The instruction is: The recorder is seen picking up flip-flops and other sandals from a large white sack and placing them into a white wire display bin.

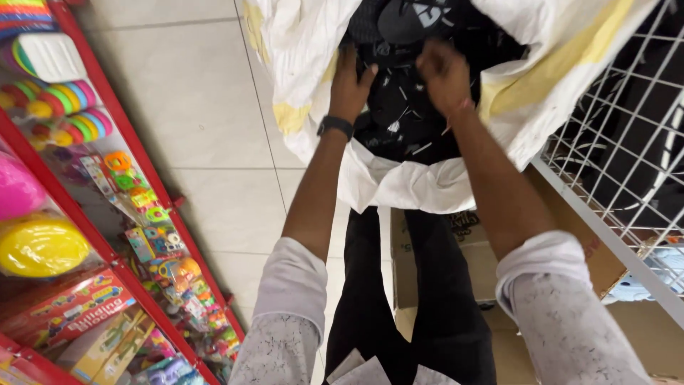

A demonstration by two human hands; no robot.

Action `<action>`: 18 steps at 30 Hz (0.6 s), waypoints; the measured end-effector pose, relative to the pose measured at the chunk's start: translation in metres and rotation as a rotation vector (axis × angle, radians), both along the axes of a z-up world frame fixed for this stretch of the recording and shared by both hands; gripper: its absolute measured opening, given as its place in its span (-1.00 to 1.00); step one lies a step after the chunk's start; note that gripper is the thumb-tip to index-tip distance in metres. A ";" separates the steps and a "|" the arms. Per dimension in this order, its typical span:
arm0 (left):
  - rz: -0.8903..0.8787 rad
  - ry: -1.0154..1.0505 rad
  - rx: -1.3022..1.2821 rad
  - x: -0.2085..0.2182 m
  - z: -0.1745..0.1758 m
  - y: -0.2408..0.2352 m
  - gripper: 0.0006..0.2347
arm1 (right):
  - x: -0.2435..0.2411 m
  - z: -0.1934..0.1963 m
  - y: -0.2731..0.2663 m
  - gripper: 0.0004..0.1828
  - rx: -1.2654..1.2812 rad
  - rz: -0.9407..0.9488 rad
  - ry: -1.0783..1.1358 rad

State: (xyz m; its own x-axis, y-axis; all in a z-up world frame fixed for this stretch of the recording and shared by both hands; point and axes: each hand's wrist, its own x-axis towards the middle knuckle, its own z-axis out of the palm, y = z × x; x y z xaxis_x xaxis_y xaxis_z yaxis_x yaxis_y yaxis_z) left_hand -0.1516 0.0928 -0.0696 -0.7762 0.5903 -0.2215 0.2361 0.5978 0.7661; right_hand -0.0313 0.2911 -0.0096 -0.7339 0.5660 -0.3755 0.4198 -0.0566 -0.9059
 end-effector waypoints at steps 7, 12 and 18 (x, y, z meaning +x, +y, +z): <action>0.139 -0.193 0.031 -0.014 0.006 0.005 -0.37 | -0.046 -0.136 0.076 -0.71 -0.161 0.002 -0.149; 0.153 -0.211 0.083 -0.011 0.011 -0.005 -0.37 | -0.054 -0.174 0.094 -0.54 0.095 0.366 -0.554; 0.343 -0.543 0.297 0.016 -0.007 -0.004 -0.35 | -0.002 -0.070 0.004 -0.64 -0.877 -0.350 0.126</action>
State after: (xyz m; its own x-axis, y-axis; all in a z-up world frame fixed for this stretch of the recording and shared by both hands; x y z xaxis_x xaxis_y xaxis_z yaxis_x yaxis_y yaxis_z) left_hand -0.1352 0.0891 -0.0768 -0.7547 0.4275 -0.4977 -0.3900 0.3177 0.8643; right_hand -0.0331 0.2955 -0.0795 -0.6402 0.3150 -0.7006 0.1528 -0.8416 -0.5181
